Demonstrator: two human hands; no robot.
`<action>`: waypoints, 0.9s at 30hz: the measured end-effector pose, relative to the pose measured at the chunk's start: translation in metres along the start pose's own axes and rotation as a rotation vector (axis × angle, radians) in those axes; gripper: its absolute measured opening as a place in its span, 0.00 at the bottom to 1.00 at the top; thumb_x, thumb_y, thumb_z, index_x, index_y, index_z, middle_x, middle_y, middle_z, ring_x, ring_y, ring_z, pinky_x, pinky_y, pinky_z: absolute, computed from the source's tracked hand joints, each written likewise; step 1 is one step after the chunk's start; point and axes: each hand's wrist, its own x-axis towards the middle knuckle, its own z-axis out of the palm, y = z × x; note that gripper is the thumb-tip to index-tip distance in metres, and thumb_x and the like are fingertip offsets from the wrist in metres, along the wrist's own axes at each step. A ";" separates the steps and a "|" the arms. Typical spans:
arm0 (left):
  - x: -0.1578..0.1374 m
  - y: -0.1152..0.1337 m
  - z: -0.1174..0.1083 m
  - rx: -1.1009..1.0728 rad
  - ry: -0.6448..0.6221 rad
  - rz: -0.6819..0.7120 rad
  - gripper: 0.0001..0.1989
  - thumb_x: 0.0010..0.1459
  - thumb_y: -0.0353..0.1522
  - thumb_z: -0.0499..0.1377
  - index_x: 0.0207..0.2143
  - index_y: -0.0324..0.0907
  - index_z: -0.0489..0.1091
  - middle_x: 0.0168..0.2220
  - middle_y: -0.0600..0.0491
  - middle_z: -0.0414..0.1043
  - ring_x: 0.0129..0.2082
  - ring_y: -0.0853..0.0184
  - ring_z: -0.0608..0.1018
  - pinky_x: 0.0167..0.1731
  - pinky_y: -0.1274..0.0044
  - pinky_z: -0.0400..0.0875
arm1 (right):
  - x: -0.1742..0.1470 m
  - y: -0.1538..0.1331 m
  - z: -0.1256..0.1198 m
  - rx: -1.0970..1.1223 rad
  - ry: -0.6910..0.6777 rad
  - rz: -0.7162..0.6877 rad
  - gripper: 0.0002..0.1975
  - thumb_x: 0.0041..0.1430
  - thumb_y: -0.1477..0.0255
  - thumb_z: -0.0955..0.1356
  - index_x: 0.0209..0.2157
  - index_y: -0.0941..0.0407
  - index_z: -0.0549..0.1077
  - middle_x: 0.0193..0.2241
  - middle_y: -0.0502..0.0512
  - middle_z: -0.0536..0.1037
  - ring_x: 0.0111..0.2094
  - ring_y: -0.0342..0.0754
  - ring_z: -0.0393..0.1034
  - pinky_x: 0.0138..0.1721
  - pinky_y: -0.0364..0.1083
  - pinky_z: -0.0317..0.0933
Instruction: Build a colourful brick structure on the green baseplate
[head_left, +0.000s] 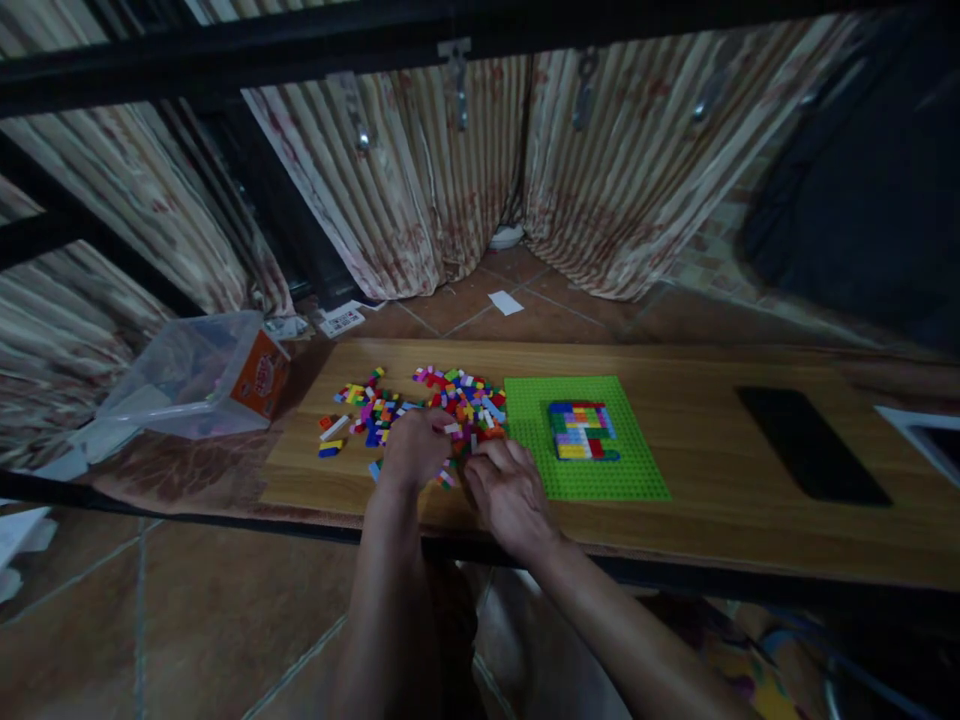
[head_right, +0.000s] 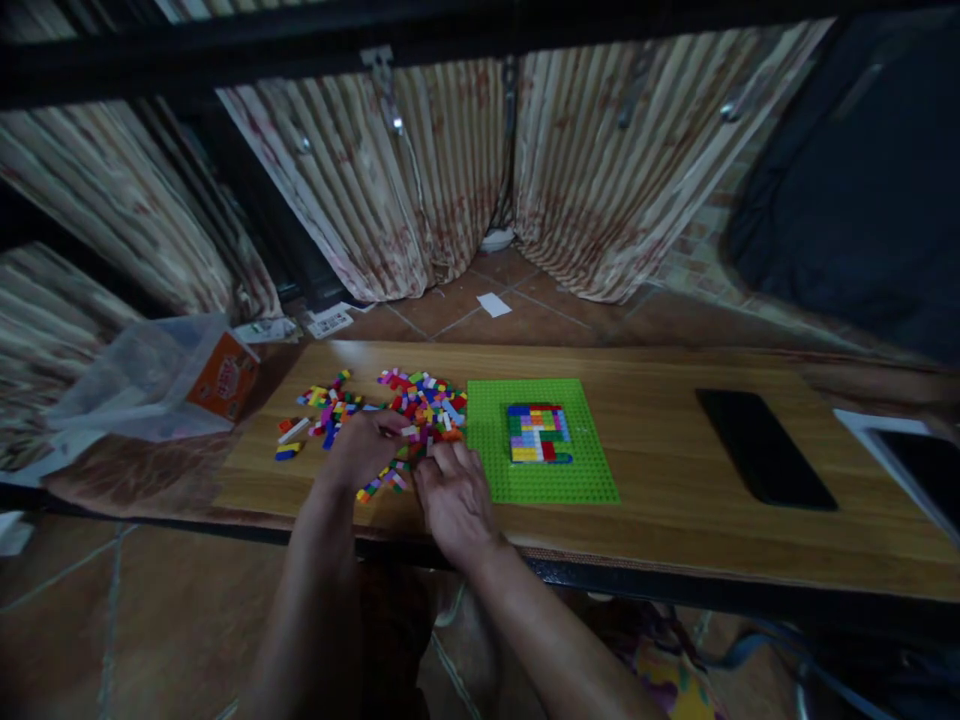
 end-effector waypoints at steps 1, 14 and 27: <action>0.000 0.002 0.000 -0.014 0.015 0.003 0.16 0.49 0.26 0.58 0.40 0.43 0.79 0.36 0.52 0.81 0.37 0.64 0.80 0.39 0.78 0.71 | 0.000 0.003 -0.006 0.042 0.027 0.021 0.12 0.66 0.72 0.62 0.33 0.55 0.76 0.36 0.56 0.75 0.39 0.51 0.64 0.42 0.49 0.59; -0.016 0.070 0.045 -0.200 -0.077 0.266 0.16 0.58 0.31 0.56 0.49 0.37 0.73 0.39 0.47 0.79 0.36 0.64 0.79 0.39 0.75 0.72 | -0.048 0.133 -0.103 0.256 0.159 0.673 0.15 0.61 0.63 0.63 0.33 0.58 0.76 0.26 0.53 0.77 0.29 0.48 0.71 0.31 0.45 0.58; -0.027 0.100 0.079 -0.092 -0.193 0.246 0.22 0.59 0.31 0.58 0.55 0.35 0.66 0.44 0.44 0.78 0.42 0.62 0.80 0.45 0.73 0.71 | -0.048 0.141 -0.082 0.438 0.107 0.720 0.12 0.58 0.65 0.64 0.30 0.55 0.76 0.23 0.52 0.77 0.27 0.48 0.73 0.29 0.45 0.64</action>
